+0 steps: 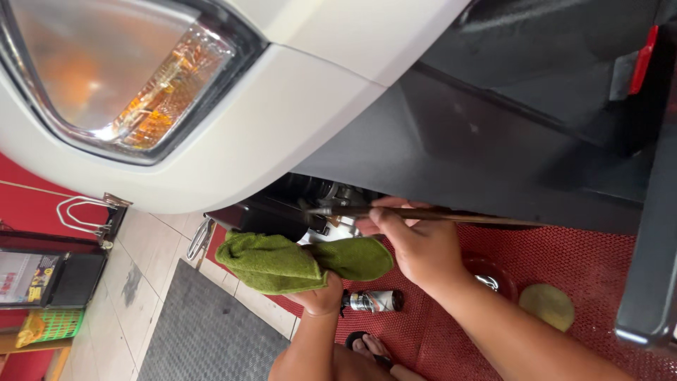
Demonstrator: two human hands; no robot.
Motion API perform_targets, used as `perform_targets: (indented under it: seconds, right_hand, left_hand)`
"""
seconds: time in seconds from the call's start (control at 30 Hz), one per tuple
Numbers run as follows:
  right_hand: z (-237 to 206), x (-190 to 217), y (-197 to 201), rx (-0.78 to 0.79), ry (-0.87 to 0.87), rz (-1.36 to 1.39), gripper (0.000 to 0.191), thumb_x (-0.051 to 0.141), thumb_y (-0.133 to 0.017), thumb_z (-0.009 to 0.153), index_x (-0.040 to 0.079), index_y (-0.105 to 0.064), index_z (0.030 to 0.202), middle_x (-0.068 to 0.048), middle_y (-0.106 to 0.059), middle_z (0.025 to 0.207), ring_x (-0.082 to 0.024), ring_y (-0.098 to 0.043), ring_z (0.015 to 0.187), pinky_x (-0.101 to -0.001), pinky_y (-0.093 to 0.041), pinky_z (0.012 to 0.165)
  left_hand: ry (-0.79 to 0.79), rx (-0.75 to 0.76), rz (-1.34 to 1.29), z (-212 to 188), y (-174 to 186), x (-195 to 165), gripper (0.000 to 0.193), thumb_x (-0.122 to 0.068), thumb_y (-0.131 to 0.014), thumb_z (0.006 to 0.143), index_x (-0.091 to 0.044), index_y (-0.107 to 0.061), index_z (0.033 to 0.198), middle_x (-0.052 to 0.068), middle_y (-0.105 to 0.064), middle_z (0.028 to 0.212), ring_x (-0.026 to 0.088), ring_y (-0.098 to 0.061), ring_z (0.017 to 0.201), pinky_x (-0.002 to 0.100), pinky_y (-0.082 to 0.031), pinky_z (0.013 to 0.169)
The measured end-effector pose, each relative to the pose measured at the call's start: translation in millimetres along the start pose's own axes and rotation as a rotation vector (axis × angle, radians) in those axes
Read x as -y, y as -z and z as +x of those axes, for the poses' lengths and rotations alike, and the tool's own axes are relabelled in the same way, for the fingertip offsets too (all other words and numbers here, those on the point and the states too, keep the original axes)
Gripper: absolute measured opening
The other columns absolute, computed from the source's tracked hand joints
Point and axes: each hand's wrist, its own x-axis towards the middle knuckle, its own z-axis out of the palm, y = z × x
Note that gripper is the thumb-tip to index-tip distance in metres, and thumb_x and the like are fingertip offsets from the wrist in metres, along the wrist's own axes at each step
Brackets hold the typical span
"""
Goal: The person cleans the engine area of a white scooter using a green cloth and a brush. They repeatedly wipe and scrub the engine components while seated on the floor.
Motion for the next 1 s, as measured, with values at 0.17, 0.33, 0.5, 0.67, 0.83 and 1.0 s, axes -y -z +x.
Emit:
perform_targets:
  seconds: [0.17,0.33,0.5,0.67,0.83,1.0]
  right_hand:
    - [4.5,1.9,9.6,0.072,0.101,-0.076,0.017,0.004,-0.061,0.097,-0.006,-0.069,0.108,-0.018,-0.08,0.097,-0.026,-0.081,0.091,-0.0381,-0.067,0.084]
    - [12.1,-1.6,3.8,0.169,0.227,-0.018,0.019,0.005,-0.066,0.099,-0.006,-0.07,0.113,-0.019,-0.077,0.109,-0.026,-0.077,0.1,-0.0378,-0.062,0.09]
    - [16.3,-0.1,0.3,0.168,0.033,0.111,0.02,0.005,-0.066,0.098,-0.006,-0.071,0.114,-0.02,-0.079,0.103,-0.026,-0.078,0.095,-0.0376,-0.061,0.085]
    - [13.7,9.1,-1.4,0.173,0.072,-0.019,0.02,0.007,-0.064,0.098,-0.003,-0.071,0.114,-0.017,-0.081,0.1,-0.024,-0.079,0.088,-0.035,-0.064,0.079]
    - [15.5,5.5,-16.8,0.2,0.145,0.097,0.019,0.004,-0.065,0.098,-0.004,-0.069,0.115,-0.015,-0.075,0.113,-0.022,-0.077,0.101,-0.0349,-0.063,0.089]
    - [12.8,8.7,10.6,0.227,0.063,0.112,0.015,0.004,-0.062,0.1,-0.005,-0.07,0.11,-0.015,-0.078,0.11,-0.021,-0.078,0.104,-0.0345,-0.063,0.095]
  left_hand:
    - [-0.124,0.034,0.113,-3.4,1.0,-0.7,0.034,0.006,-0.054,0.082,0.012,-0.061,0.115,0.023,-0.063,0.112,0.041,-0.063,0.1,0.049,-0.052,0.092]
    - [-0.079,0.246,0.228,-14.8,3.1,-2.7,0.031,-0.01,-0.064,0.085,0.002,-0.067,0.114,0.018,-0.067,0.115,0.04,-0.064,0.106,0.05,-0.048,0.095]
    - [-0.205,0.244,0.467,-15.2,-5.7,-7.8,0.036,-0.013,-0.061,0.094,0.005,-0.065,0.125,0.02,-0.066,0.126,0.04,-0.063,0.115,0.049,-0.045,0.104]
    - [-0.393,0.221,0.483,-10.7,-14.0,-21.1,0.033,-0.013,-0.059,0.102,0.006,-0.063,0.129,0.021,-0.064,0.128,0.039,-0.061,0.118,0.05,-0.044,0.108]
    - [-0.288,0.244,0.345,-7.1,-14.8,-31.1,0.032,-0.015,-0.057,0.101,0.006,-0.066,0.123,0.021,-0.065,0.127,0.039,-0.063,0.118,0.051,-0.048,0.103]
    - [-0.245,0.252,0.121,-14.4,-13.9,-24.6,0.025,-0.014,-0.06,0.104,-0.002,-0.068,0.124,0.015,-0.066,0.127,0.035,-0.066,0.115,0.046,-0.052,0.1]
